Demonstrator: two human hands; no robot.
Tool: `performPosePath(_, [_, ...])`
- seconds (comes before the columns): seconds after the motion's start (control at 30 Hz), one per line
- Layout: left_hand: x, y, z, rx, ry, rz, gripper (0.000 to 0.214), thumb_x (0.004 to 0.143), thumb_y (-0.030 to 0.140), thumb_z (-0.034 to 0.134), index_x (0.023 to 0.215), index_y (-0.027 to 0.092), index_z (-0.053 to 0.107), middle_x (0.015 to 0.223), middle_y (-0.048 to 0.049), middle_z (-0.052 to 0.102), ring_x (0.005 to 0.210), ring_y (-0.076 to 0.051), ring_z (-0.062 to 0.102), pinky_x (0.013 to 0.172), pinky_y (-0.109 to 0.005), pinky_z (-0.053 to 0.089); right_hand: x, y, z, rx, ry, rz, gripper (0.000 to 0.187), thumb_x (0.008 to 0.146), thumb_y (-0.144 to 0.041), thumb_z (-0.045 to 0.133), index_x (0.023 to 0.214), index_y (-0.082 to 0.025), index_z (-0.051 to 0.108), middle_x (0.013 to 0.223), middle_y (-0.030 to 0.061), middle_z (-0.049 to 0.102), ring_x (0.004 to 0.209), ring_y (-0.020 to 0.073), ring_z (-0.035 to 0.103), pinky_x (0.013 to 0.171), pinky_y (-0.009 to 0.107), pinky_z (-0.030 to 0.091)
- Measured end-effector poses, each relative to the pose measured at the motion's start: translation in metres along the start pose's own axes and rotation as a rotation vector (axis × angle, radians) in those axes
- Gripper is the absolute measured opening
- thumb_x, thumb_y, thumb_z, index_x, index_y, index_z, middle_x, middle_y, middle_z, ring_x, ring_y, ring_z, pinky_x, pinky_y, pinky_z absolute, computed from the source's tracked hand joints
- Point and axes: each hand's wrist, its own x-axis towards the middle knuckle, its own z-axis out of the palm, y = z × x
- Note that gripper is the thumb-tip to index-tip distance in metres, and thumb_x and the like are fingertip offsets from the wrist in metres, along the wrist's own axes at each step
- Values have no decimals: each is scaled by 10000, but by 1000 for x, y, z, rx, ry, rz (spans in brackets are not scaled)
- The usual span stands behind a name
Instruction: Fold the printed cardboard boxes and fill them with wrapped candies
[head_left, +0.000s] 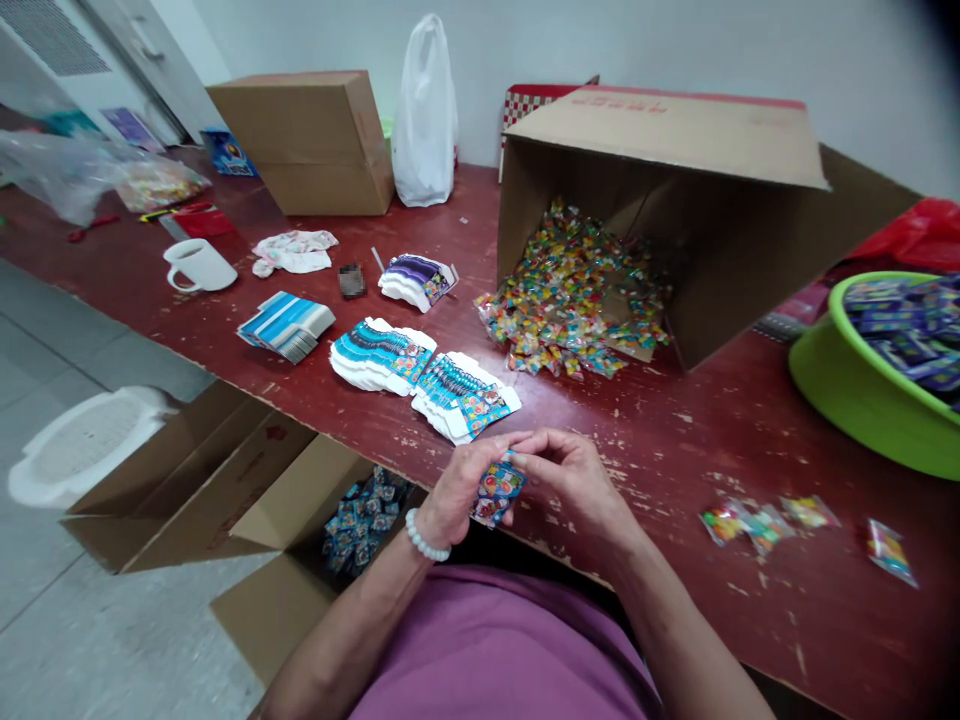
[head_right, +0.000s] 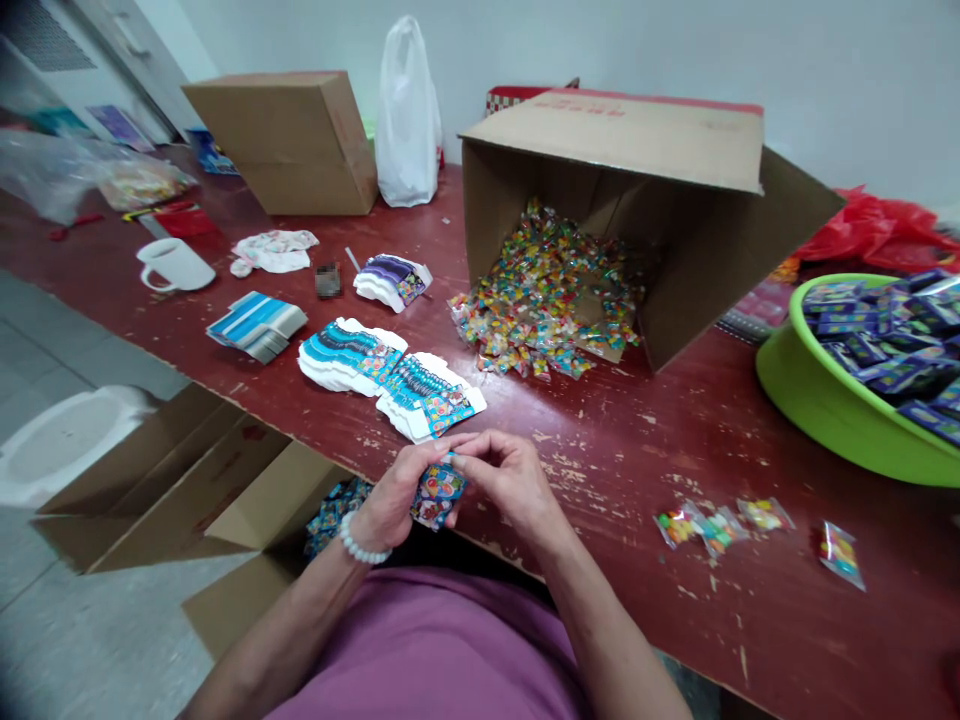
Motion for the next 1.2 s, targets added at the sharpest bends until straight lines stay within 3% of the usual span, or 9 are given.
performPosePath(0.23, [5, -2, -9, -306, 51, -54, 429, 779, 326, 570, 1128, 116, 704, 971, -106, 728, 579, -143, 625, 494, -242, 508, -8, 11, 14, -347, -4, -360, 142, 873, -334, 653, 955, -220, 677, 1021, 71, 669, 915, 222, 644, 758, 352, 525])
performPosePath(0.33, [10, -4, -9, -415, 130, -55, 335, 738, 268, 603, 1013, 121, 727, 883, -73, 729, 640, -138, 638, 576, -227, 510, -14, 20, 20, -718, 28, -568, 464, 773, -361, 759, 1184, -226, 590, 1217, 120, 612, 1130, 294, 555, 937, 458, 456])
performPosePath(0.47, [12, -8, -4, -510, 174, 15, 285, 745, 255, 638, 998, 152, 720, 887, -34, 725, 794, -152, 664, 777, -248, 514, -16, 28, 23, -1077, 36, -616, 846, 696, -368, 787, 1412, -163, 386, 1397, 202, 482, 1215, 371, 473, 969, 533, 397])
performPosePath(0.67, [4, -18, -7, -382, 178, 93, 350, 849, 396, 604, 1093, 164, 700, 1109, -59, 704, 1111, -226, 610, 1037, -333, 398, -6, 35, 28, -1094, 11, -695, 688, 709, -330, 723, 1328, -178, 464, 1212, 164, 605, 1091, 334, 553, 906, 486, 415])
performPosePath(0.77, [-6, -17, -18, -296, 258, 134, 386, 863, 426, 597, 1144, 168, 666, 1094, -66, 702, 1037, -213, 637, 981, -327, 442, -3, 34, 39, -1029, -80, -699, 709, 720, -384, 725, 1339, -174, 450, 1211, 155, 611, 1101, 327, 554, 908, 473, 420])
performPosePath(0.87, [-24, -12, -44, -132, 370, 124, 463, 885, 499, 540, 1232, 198, 593, 910, -41, 707, 714, -165, 655, 751, -310, 522, 9, 33, 42, -998, -195, -681, 855, 753, -517, 706, 1441, -162, 343, 1389, 187, 498, 1239, 343, 475, 979, 487, 406])
performPosePath(0.93, [-41, -9, -71, 85, 462, 101, 545, 897, 570, 466, 1320, 230, 522, 857, -36, 693, 629, -171, 631, 629, -310, 515, 27, 36, 31, -983, -112, -662, 805, 802, -555, 658, 1444, -177, 353, 1437, 188, 447, 1280, 337, 446, 1008, 484, 399])
performPosePath(1.07, [-73, -8, -129, 740, 767, 152, 515, 857, 541, 540, 1264, 228, 583, 1210, -93, 637, 1106, -270, 594, 956, -404, 454, 72, 52, -7, -1046, 223, -557, 570, 868, -492, 602, 1324, -163, 506, 1239, 189, 581, 1141, 333, 532, 961, 485, 416])
performPosePath(1.2, [-75, -9, -137, 916, 725, 215, 470, 911, 473, 486, 1305, 221, 536, 1319, -111, 570, 1238, -261, 514, 1051, -428, 381, 93, 71, -20, -1225, 295, -362, 615, 805, -573, 642, 1250, -154, 574, 1226, 197, 566, 1075, 357, 510, 849, 496, 426])
